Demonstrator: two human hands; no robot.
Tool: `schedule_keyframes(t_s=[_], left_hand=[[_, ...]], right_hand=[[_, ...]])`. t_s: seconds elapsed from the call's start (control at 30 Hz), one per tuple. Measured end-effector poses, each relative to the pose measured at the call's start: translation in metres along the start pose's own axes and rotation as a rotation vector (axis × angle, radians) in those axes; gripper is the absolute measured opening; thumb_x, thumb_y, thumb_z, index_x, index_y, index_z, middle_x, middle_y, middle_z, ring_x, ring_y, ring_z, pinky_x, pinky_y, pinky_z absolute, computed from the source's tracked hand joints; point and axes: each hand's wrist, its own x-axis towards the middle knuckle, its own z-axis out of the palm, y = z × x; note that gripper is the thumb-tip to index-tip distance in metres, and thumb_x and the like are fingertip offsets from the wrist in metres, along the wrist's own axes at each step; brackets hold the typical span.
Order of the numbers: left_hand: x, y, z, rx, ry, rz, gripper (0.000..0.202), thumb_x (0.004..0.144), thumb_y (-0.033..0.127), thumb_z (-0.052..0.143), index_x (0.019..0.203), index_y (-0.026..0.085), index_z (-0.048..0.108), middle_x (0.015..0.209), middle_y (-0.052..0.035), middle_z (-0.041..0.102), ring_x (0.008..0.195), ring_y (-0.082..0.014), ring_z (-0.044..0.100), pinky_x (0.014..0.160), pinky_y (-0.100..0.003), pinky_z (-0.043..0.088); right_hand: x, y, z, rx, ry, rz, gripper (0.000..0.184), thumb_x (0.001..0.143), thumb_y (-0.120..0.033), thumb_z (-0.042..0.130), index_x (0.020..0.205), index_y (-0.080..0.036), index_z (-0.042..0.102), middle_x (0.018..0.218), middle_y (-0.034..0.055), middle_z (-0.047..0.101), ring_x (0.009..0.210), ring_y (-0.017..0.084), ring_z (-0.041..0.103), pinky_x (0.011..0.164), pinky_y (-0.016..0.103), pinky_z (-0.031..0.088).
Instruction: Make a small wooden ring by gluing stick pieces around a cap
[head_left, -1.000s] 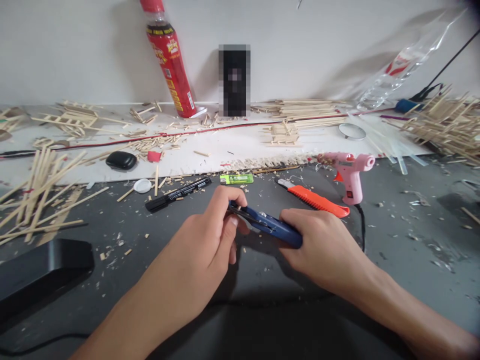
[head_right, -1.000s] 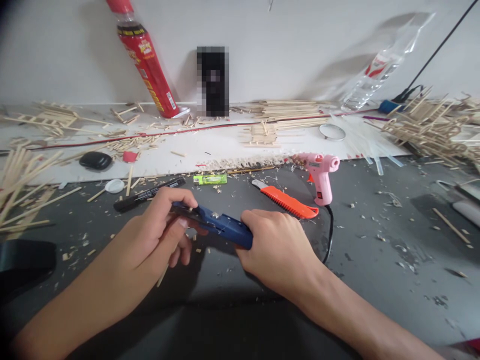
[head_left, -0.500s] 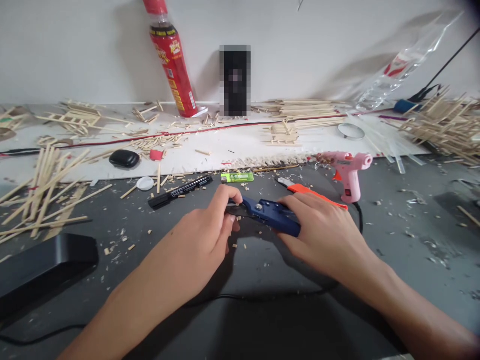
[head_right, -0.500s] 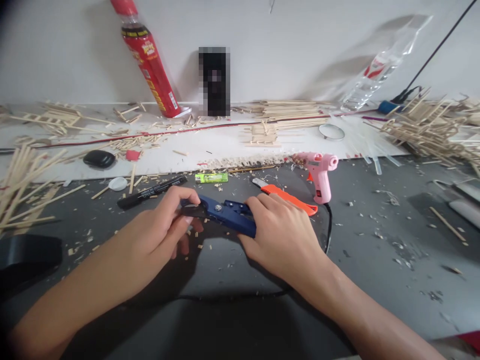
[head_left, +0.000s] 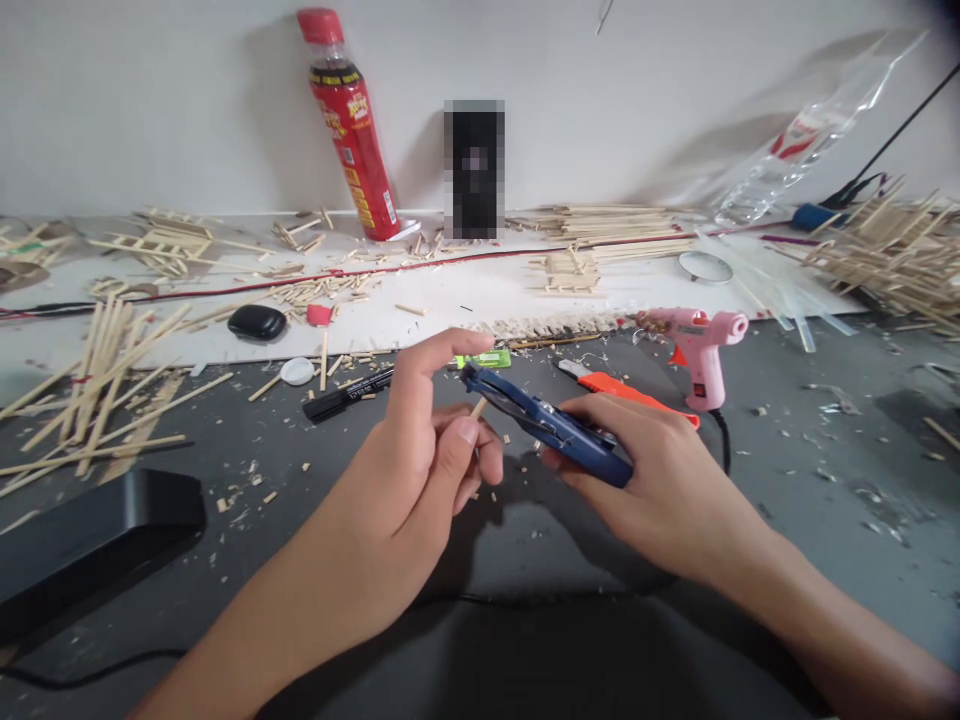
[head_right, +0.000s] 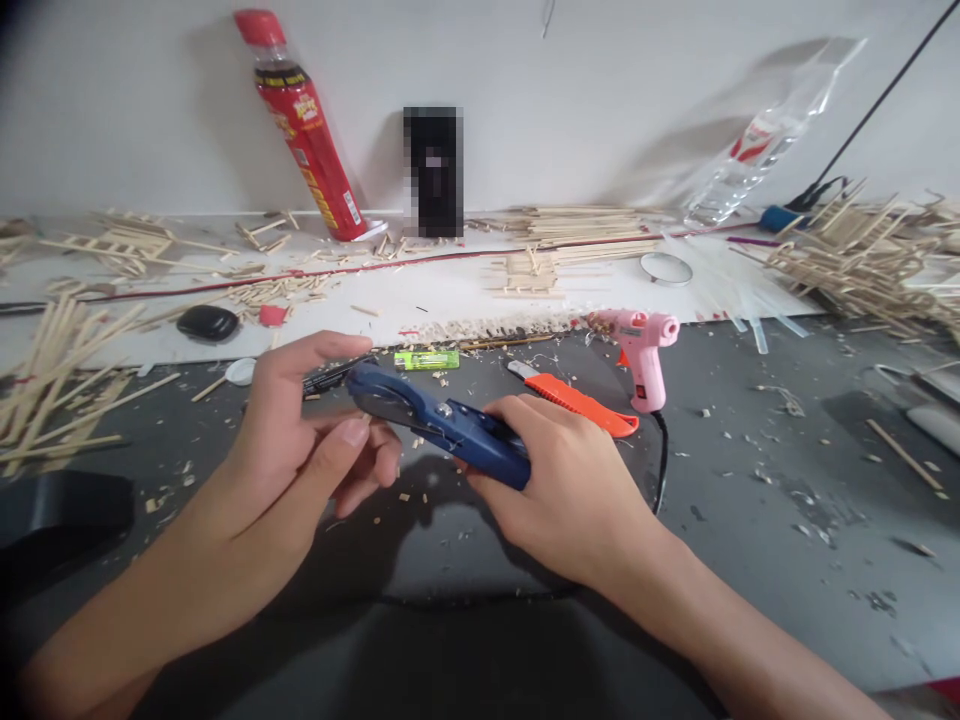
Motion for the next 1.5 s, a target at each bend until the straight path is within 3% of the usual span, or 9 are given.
schedule_keyframes(t_s=[0.33, 0.53, 0.8, 1.07, 1.23, 1.37, 1.5], left_hand=[[-0.001, -0.010, 0.005, -0.028, 0.050, 0.042, 0.037, 0.115, 0.030, 0.036, 0.151, 0.039, 0.034, 0.084, 0.0032, 0.066, 0.064, -0.0121, 0.060, 0.063, -0.022, 0.054], [-0.003, -0.014, 0.007, -0.003, 0.059, 0.028, 0.021, 0.118, 0.035, 0.031, 0.137, 0.040, 0.037, 0.087, 0.0062, 0.069, 0.073, -0.0113, 0.066, 0.072, -0.024, 0.052], [0.001, -0.011, 0.001, 0.226, 0.026, -0.026, 0.020, 0.113, 0.024, 0.032, 0.126, 0.033, 0.044, 0.074, 0.0070, 0.068, 0.068, -0.0161, 0.065, 0.066, -0.028, 0.044], [0.002, -0.012, 0.003, 0.079, 0.028, -0.044, 0.017, 0.114, 0.030, 0.032, 0.125, 0.029, 0.045, 0.070, 0.0048, 0.066, 0.064, -0.0167, 0.063, 0.067, -0.029, 0.045], [-0.002, -0.011, 0.003, 0.025, 0.043, -0.048, 0.021, 0.114, 0.034, 0.030, 0.125, 0.027, 0.047, 0.064, 0.0033, 0.064, 0.060, -0.0182, 0.064, 0.064, -0.028, 0.047], [-0.005, -0.012, 0.004, 0.002, 0.077, -0.034, 0.024, 0.112, 0.034, 0.029, 0.125, 0.025, 0.047, 0.063, 0.0024, 0.061, 0.056, -0.0190, 0.064, 0.058, -0.027, 0.048], [-0.007, -0.016, 0.006, -0.027, 0.109, -0.019, 0.026, 0.111, 0.041, 0.033, 0.123, 0.024, 0.048, 0.059, 0.0043, 0.055, 0.049, -0.0184, 0.060, 0.052, -0.027, 0.048]], right_hand=[[-0.005, -0.004, 0.003, -0.039, -0.038, -0.024, 0.014, 0.087, -0.033, 0.064, 0.093, -0.022, 0.070, 0.082, 0.0011, 0.071, 0.073, 0.020, 0.062, 0.065, 0.032, 0.037], [-0.004, 0.000, 0.011, -0.085, -0.018, -0.052, 0.006, 0.083, -0.027, 0.062, 0.082, -0.021, 0.060, 0.075, 0.0007, 0.064, 0.065, 0.018, 0.056, 0.062, 0.031, 0.031], [-0.003, 0.004, 0.015, -0.149, 0.006, -0.097, 0.008, 0.085, -0.027, 0.061, 0.089, -0.020, 0.064, 0.080, 0.0035, 0.067, 0.071, 0.024, 0.062, 0.065, 0.032, 0.035], [-0.003, -0.001, 0.015, -0.112, -0.049, -0.047, 0.013, 0.092, -0.033, 0.061, 0.091, -0.021, 0.065, 0.088, 0.0060, 0.071, 0.079, 0.025, 0.067, 0.070, 0.033, 0.040], [-0.005, -0.009, 0.015, -0.103, 0.012, -0.098, 0.005, 0.089, -0.023, 0.061, 0.088, -0.022, 0.066, 0.086, 0.0052, 0.073, 0.080, 0.026, 0.070, 0.069, 0.031, 0.042], [-0.005, -0.010, 0.026, -0.046, 0.095, -0.123, 0.006, 0.087, -0.023, 0.062, 0.082, -0.025, 0.066, 0.081, 0.0046, 0.074, 0.077, 0.028, 0.072, 0.066, 0.032, 0.042], [-0.003, -0.006, 0.036, -0.022, 0.052, -0.086, 0.008, 0.087, -0.022, 0.061, 0.080, -0.025, 0.065, 0.084, 0.0064, 0.078, 0.081, 0.031, 0.074, 0.069, 0.035, 0.043]])
